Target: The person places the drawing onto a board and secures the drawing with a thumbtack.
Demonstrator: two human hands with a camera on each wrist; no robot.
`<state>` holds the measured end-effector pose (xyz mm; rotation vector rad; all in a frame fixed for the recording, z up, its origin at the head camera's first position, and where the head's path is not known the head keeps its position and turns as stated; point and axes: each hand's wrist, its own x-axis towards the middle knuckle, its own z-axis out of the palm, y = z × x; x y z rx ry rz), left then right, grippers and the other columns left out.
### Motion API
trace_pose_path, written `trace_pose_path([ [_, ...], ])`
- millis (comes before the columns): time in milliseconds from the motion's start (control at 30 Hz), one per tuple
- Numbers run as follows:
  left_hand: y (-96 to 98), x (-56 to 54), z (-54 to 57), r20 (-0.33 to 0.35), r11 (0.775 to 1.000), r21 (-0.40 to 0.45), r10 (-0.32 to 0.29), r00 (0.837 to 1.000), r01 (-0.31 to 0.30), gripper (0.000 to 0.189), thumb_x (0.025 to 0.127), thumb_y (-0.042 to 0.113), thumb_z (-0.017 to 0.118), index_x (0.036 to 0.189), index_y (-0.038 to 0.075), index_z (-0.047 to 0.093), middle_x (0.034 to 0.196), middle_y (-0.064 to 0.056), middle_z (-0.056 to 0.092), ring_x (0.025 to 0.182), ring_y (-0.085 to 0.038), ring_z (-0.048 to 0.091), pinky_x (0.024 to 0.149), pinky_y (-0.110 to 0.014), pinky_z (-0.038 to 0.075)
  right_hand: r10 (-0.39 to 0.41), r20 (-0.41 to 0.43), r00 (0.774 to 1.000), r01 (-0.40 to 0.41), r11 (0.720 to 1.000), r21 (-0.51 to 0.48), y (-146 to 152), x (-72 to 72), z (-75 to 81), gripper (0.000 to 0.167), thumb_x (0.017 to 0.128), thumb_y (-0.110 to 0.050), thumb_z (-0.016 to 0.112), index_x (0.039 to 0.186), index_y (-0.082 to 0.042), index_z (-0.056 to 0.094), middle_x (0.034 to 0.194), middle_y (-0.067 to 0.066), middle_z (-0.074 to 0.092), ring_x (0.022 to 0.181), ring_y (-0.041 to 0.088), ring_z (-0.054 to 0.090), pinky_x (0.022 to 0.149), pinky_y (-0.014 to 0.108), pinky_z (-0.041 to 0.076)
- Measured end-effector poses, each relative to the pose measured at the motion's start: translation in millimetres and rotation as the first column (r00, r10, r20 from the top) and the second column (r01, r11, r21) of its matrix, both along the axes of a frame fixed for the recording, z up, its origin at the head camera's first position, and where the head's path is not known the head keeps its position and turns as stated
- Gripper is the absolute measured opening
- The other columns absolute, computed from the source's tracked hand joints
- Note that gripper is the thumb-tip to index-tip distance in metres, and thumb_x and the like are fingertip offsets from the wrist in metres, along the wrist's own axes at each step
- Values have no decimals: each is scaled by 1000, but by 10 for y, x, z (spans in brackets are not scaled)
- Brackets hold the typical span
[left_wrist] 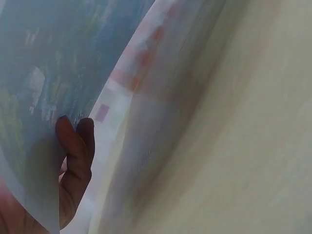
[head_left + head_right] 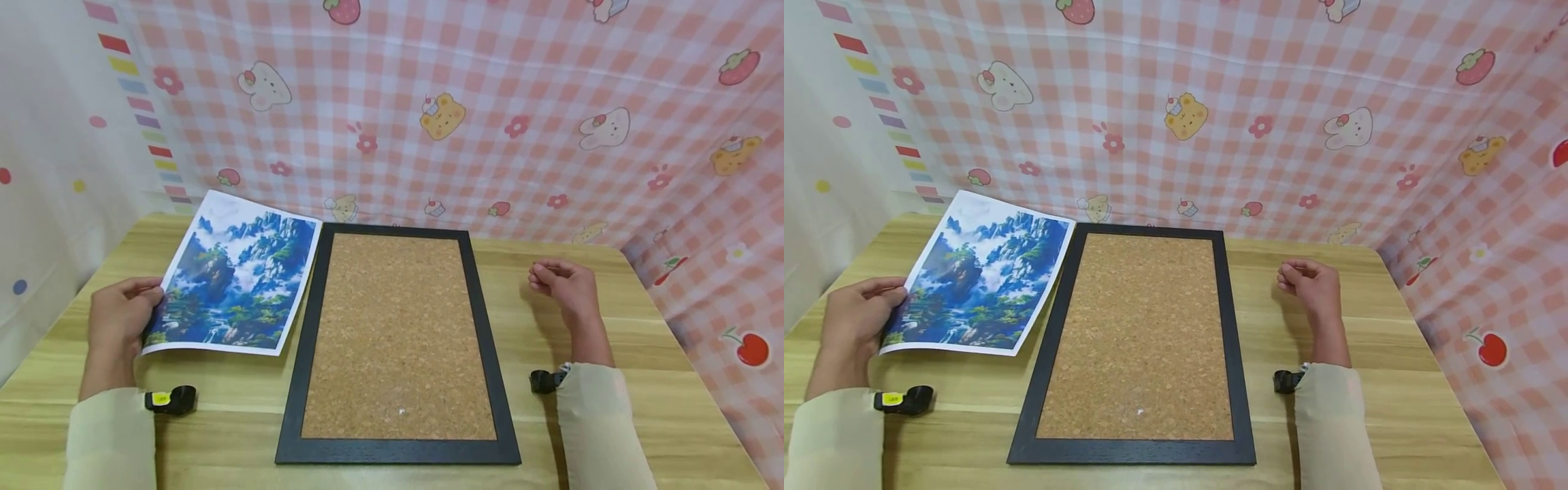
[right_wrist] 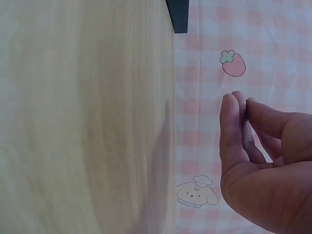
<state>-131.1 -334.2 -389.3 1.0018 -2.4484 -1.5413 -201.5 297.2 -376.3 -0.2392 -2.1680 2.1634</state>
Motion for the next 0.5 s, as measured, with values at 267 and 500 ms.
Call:
trace_pose_path([
  [267, 64, -11, 37, -2, 999, -21, -24, 1000, 24, 44, 106, 19, 51, 147, 4, 53, 123, -8, 55, 92, -15, 53, 64, -16, 49, 7, 14, 1000, -6, 998, -58, 20, -18, 17, 8, 98, 2, 63, 101, 1, 70, 81, 1, 73, 74, 11, 72, 73, 26, 59],
  [500, 75, 8, 39, -4, 999, -16, -41, 999, 41, 43, 106, 17, 51, 146, 2, 54, 118, -7, 56, 89, -13, 53, 64, -19, 50, 12, 5, 1000, -12, 996, -92, 13, -11, 20, 5, 99, 1, 62, 101, 3, 65, 80, 2, 71, 73, 11, 70, 72, 26, 59],
])
